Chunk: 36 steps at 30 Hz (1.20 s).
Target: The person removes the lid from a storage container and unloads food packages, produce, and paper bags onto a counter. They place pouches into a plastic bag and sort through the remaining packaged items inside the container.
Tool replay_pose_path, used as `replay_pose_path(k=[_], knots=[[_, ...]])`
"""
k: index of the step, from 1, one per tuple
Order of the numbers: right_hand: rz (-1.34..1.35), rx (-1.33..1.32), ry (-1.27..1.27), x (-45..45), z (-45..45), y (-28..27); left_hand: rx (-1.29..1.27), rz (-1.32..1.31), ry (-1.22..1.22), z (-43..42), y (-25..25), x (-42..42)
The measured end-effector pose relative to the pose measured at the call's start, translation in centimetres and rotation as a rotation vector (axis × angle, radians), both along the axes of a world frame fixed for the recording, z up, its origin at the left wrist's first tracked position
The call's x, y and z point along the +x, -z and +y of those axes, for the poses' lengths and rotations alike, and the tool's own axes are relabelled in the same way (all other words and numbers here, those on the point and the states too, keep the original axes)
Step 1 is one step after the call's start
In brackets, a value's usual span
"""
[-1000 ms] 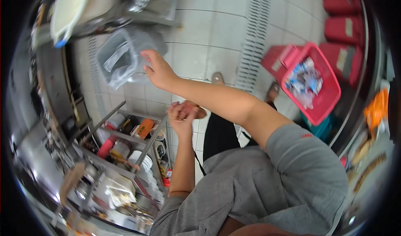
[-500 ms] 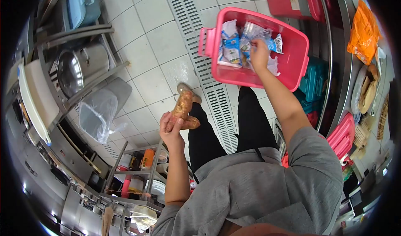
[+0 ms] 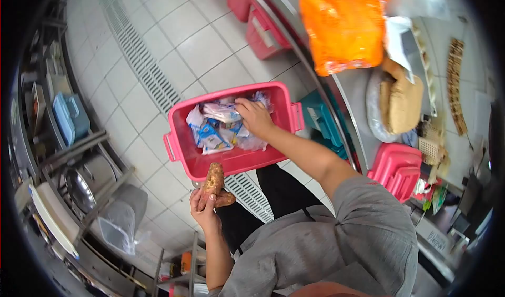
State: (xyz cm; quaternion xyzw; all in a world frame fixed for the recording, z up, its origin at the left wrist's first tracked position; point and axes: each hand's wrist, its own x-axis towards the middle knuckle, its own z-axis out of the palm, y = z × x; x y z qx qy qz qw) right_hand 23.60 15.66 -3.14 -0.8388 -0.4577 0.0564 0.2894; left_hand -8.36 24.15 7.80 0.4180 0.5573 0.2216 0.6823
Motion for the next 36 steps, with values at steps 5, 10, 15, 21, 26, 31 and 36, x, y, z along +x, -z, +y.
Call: replay_pose_path(k=[5,10,15,21,26,31,36], knots=[[0.114,0.481,0.307,3.9,-7.0,-17.1,0.040,-0.078,0.075,1.2,-2.8,4.0],[-0.173,0.752,0.785,13.8,-8.1,-27.0,0.056,-0.113,0.179,2.7,-2.9,5.4],[-0.269,0.191,0.829,19.4,-12.9,-24.3,-0.083,-0.390,0.294,4.0,-5.1,11.8],[-0.404,-0.112,0.765,5.4,-14.7,-28.2,0.015,-0.633,0.663,1.4,-12.8,23.7],[-0.401,-0.385,0.942,5.0,-22.4,-26.7,-0.296,-0.630,0.712,-4.5,-15.3,29.1],[-0.218,-0.484,1.104,5.7,-25.9,-26.2,-0.432,-0.713,0.703,-10.5,-15.0,32.4],[-0.162,-0.604,1.213,5.9,-28.9,-25.8,-0.121,-0.651,0.714,-15.9,-13.3,36.2]])
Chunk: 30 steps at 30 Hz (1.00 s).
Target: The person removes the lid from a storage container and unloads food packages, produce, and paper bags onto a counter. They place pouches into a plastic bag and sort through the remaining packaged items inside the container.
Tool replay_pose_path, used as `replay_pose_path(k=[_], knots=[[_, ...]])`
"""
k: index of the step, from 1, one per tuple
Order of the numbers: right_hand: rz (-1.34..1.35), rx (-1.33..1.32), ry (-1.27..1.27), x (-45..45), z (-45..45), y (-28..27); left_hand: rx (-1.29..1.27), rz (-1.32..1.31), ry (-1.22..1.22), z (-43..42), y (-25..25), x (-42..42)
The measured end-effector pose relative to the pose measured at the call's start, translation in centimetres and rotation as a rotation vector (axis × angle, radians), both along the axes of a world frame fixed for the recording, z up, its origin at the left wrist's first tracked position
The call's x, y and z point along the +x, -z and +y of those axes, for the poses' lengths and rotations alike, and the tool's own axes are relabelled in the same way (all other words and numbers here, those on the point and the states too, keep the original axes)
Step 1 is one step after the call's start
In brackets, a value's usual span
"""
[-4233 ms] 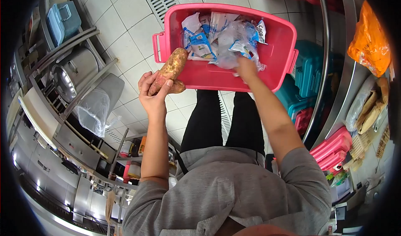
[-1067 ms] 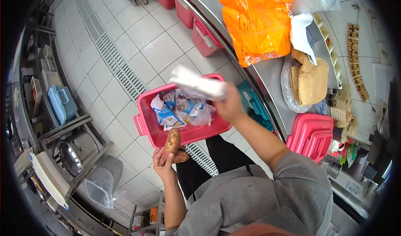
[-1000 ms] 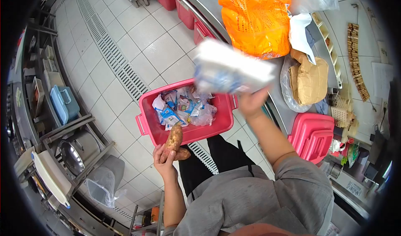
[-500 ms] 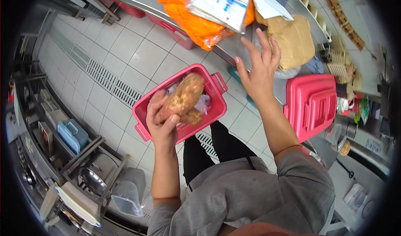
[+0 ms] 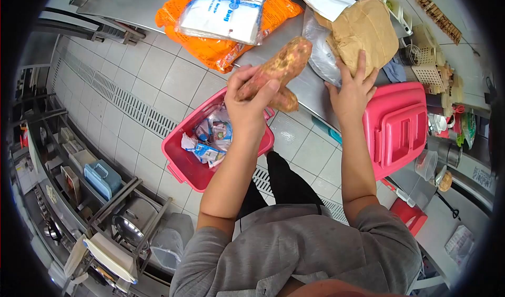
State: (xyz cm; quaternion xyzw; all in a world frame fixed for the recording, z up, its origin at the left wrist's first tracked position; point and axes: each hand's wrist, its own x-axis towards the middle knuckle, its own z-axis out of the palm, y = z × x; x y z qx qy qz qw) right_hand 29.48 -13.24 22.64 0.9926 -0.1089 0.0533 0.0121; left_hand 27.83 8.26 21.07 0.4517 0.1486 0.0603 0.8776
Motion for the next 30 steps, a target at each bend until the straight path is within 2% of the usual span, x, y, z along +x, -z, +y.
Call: replay_pose_path(k=[1,3,6,8,12,14,15,17,19,21,23,25,28,30], knots=[[0.003,-0.020,0.023,0.0,-0.8,0.1,0.001,0.008,-0.003,-0.9,0.4,0.7],[0.010,-0.034,0.042,0.2,-1.7,0.2,0.204,-0.041,-0.037,-2.2,1.0,2.2],[0.011,0.015,0.023,-0.3,-2.6,-0.3,0.179,0.021,-0.019,-4.2,0.8,4.0],[-0.141,0.156,-0.058,-0.5,-3.3,-0.5,0.202,0.037,0.010,-5.1,0.8,5.0],[-0.227,0.172,-0.111,-1.0,-4.7,-0.5,0.279,-0.010,0.011,-5.9,1.0,6.1],[-0.104,0.009,0.062,-1.5,-4.7,-1.4,0.325,0.062,-0.029,-6.3,2.3,7.1],[-0.090,0.012,0.048,-1.8,-5.2,-1.2,0.328,0.078,-0.041,-6.8,2.9,7.7],[-0.174,-0.066,0.144,-2.1,-7.2,-0.3,0.508,-0.017,-0.140,-8.1,3.8,9.0],[-0.324,0.001,-0.072,-2.3,-9.4,1.1,0.803,-0.042,-0.307,-9.5,3.7,9.6],[-0.424,0.081,-0.255,-2.3,-8.1,1.5,0.655,0.012,-0.337,-10.3,1.9,9.4],[-0.442,0.126,-0.325,-2.9,-3.1,0.4,0.731,-0.064,-0.401,-11.1,1.8,8.4],[-0.350,0.177,-0.436,-3.0,-0.3,0.9,0.626,-0.182,-0.301,-10.3,2.2,6.4],[-0.280,0.233,-0.542,-2.8,2.4,1.8,0.739,-0.326,-0.250,-5.6,5.1,0.0],[-0.322,0.272,-0.554,-3.1,4.6,2.3,0.702,-0.290,-0.293,-3.1,10.0,-5.8]])
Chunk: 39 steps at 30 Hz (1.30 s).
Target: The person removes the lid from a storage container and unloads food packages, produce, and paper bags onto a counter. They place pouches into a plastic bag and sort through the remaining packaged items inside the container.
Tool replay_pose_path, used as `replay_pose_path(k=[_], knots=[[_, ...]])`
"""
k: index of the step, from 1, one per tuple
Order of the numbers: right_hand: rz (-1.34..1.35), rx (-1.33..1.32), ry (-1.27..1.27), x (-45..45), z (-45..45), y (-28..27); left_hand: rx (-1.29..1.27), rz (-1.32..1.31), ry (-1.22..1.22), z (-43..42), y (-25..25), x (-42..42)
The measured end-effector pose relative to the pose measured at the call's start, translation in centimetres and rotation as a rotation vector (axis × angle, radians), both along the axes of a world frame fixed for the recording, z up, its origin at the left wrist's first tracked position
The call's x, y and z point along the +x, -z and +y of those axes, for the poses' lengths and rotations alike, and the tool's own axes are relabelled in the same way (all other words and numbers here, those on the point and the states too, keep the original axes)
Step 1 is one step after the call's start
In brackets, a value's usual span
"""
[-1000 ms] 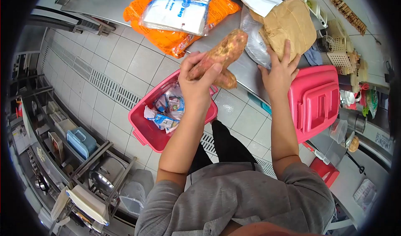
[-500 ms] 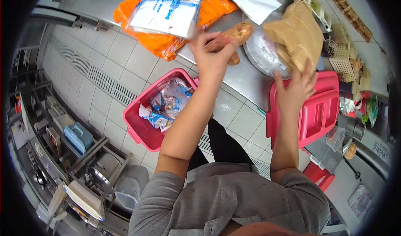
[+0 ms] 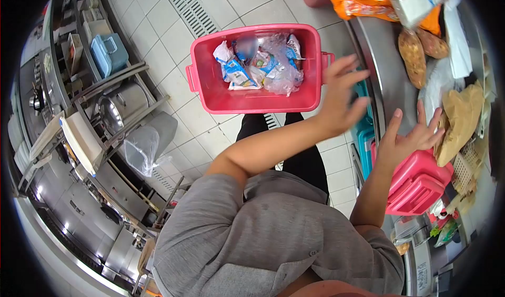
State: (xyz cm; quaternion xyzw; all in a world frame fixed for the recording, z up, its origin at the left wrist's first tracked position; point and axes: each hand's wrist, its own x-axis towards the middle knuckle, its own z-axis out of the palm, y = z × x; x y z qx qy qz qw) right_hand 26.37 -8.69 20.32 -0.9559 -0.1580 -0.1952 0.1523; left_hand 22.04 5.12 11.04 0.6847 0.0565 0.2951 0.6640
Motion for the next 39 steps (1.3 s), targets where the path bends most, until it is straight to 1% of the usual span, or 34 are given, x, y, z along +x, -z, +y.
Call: replay_pose_path(k=[1,2,3,4,6,7,9,10,12,13,15,16,17,18,19,21,22,23,24,25,26,27,28,29,30,31,32,33,34,35,36,37,38,39], knots=[[0.012,-0.003,-0.010,-0.6,0.9,0.4,0.188,0.177,-0.051,2.2,2.0,-3.5],[-0.002,0.038,-0.093,-1.4,1.8,1.0,0.243,0.330,-0.040,4.4,4.8,-6.6],[-0.017,0.078,-0.176,-2.2,2.9,1.8,0.233,0.439,-0.090,6.3,8.1,-9.2],[-0.002,0.094,-0.269,-3.1,4.2,3.0,0.347,0.570,-0.147,9.0,11.1,-11.4],[0.162,0.134,-0.415,-5.1,7.5,6.4,0.555,0.787,-0.116,14.8,15.9,-14.2],[0.271,0.161,-0.443,-6.1,9.8,8.2,0.668,0.981,-0.017,17.3,16.7,-14.5],[0.433,0.173,-0.520,-7.1,13.1,13.2,1.224,0.934,0.091,21.6,22.7,-15.4],[0.487,0.177,-0.550,-7.5,14.6,15.9,1.221,0.933,0.091,23.5,24.3,-15.1],[0.607,0.201,-0.569,-8.0,17.5,21.5,1.622,0.899,0.502,26.1,26.8,-15.2],[0.610,0.198,-0.562,-8.5,18.6,24.6,1.618,0.895,0.509,26.7,27.3,-15.4],[0.954,0.244,-0.427,-9.8,20.6,30.5,1.769,0.908,0.802,27.3,27.6,-16.4],[0.958,0.246,-0.423,-10.4,21.8,32.7,1.728,0.825,0.717,27.6,28.4,-18.2],[1.021,0.255,-0.405,-11.2,23.1,34.5,1.726,0.828,0.726,27.7,27.6,-19.3],[1.083,0.263,-0.388,-11.9,24.3,36.3,1.581,0.952,0.728,27.6,25.8,-19.8],[1.083,0.265,-0.384,-12.6,25.6,38.7,1.438,1.062,0.723,27.7,23.8,-20.0],[1.394,0.335,-0.183,-14.3,28.0,43.1,1.244,0.882,0.595,28.3,18.6,-20.7],[1.398,0.336,-0.171,-14.5,29.3,44.3,1.124,0.852,0.533,28.4,16.0,-21.1],[1.439,0.223,-0.172,-14.7,30.4,45.5,1.003,0.821,0.472,28.5,13.8,-21.5],[1.479,0.108,-0.170,-15.2,31.2,46.1,0.995,0.818,0.487,28.7,11.9,-21.9],[1.482,0.103,-0.153,-15.6,31.8,45.3,0.853,0.861,0.414,28.9,10.2,-22.3],[1.451,-0.079,-0.212,-15.5,32.4,43.4,0.707,0.901,0.341,29.0,9.2,-22.9],[1.417,-0.263,-0.271,-15.9,32.7,42.2,0.693,0.898,0.355,29.3,8.7,-23.6],[1.312,-0.449,-0.269,-17.4,32.7,42.6,0.578,0.971,0.276,29.6,8.3,-24.4],[1.314,-0.460,-0.258,-18.0,32.1,43.1,0.464,1.041,0.194,30.0,8.0,-25.0],[1.247,-0.534,-0.207,-18.3,31.2,43.7,0.376,1.095,0.131,30.0,8.5,-26.4],[1.175,-0.606,-0.159,-18.4,30.2,44.1,0.366,1.091,0.136,30.0,8.6,-26.9],[1.066,-0.613,-0.087,-18.5,28.5,44.1,0.238,1.130,0.051,30.0,8.5,-27.2],[1.062,-0.621,-0.088,-17.9,26.7,44.5,0.109,1.166,-0.038,30.0,8.6,-27.5],[1.118,-0.649,-0.030,-17.1,25.1,45.0,0.005,1.149,-0.093,30.0,8.8,-27.7],[1.175,-0.677,0.031,-16.4,24.1,45.4,0.001,1.146,-0.094,30.3,8.8,-27.9],[1.172,-0.682,0.033,-15.5,23.8,45.3,0.115,1.145,-0.029,30.9,8.7,-28.1],[1.184,-0.767,-0.017,-14.4,23.7,45.5,0.231,1.138,0.034,31.3,8.6,-28.1],[1.194,-0.852,-0.069,-13.6,23.6,45.6,0.187,1.162,0.049,31.4,8.3,-28.0],[1.191,-0.853,-0.068,-13.0,23.8,44.7,0.185,1.159,0.048,31.4,8.3,-28.2]])
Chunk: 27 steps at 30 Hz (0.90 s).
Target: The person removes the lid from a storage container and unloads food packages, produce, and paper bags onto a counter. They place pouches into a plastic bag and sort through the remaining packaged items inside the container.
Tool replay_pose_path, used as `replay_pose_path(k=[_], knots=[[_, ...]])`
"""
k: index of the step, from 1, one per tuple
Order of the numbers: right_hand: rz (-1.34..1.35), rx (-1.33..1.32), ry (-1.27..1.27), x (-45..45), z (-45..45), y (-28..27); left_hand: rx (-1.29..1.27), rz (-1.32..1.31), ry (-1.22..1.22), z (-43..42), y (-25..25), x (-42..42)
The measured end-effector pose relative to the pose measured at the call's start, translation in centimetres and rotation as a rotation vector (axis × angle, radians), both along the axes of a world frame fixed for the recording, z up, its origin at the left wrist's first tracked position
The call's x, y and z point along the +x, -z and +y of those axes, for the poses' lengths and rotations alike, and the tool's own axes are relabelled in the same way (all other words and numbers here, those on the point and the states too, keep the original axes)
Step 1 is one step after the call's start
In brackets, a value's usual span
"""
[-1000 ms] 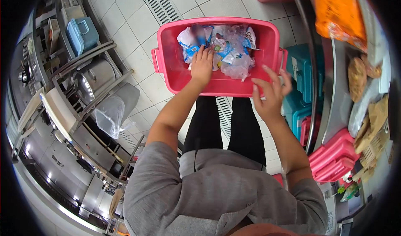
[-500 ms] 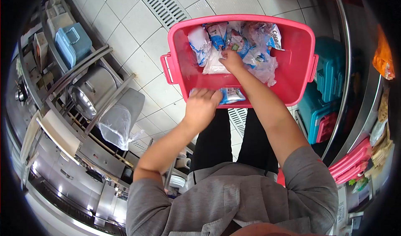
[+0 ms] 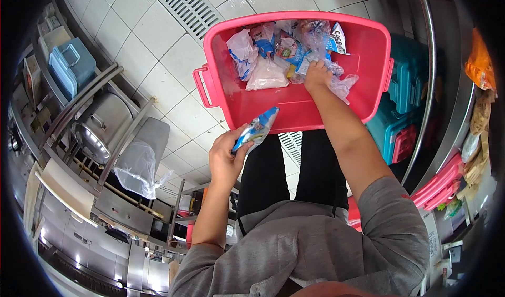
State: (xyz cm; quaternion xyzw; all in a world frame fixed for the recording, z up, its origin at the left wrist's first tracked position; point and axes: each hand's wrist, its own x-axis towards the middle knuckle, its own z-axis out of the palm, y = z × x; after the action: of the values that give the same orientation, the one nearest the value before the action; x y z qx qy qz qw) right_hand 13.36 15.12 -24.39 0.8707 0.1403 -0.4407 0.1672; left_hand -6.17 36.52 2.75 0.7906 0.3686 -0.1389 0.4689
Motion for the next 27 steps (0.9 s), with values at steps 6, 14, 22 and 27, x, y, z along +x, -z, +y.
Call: replay_pose_path(k=[6,14,22,27], knots=[[-0.103,-0.084,0.119,-0.3,1.1,1.5,-0.151,-0.075,-0.234,-1.4,0.3,-2.0],[-0.056,0.220,0.221,3.8,-0.7,0.3,-0.788,-0.187,-0.802,-2.1,0.5,-2.2],[0.054,0.939,0.697,6.0,-7.2,-8.2,-1.151,-0.353,-1.066,-4.0,1.2,-0.8],[-0.205,0.956,0.653,6.0,-5.4,-12.7,-1.093,-0.332,-1.066,-4.3,1.6,-1.1]])
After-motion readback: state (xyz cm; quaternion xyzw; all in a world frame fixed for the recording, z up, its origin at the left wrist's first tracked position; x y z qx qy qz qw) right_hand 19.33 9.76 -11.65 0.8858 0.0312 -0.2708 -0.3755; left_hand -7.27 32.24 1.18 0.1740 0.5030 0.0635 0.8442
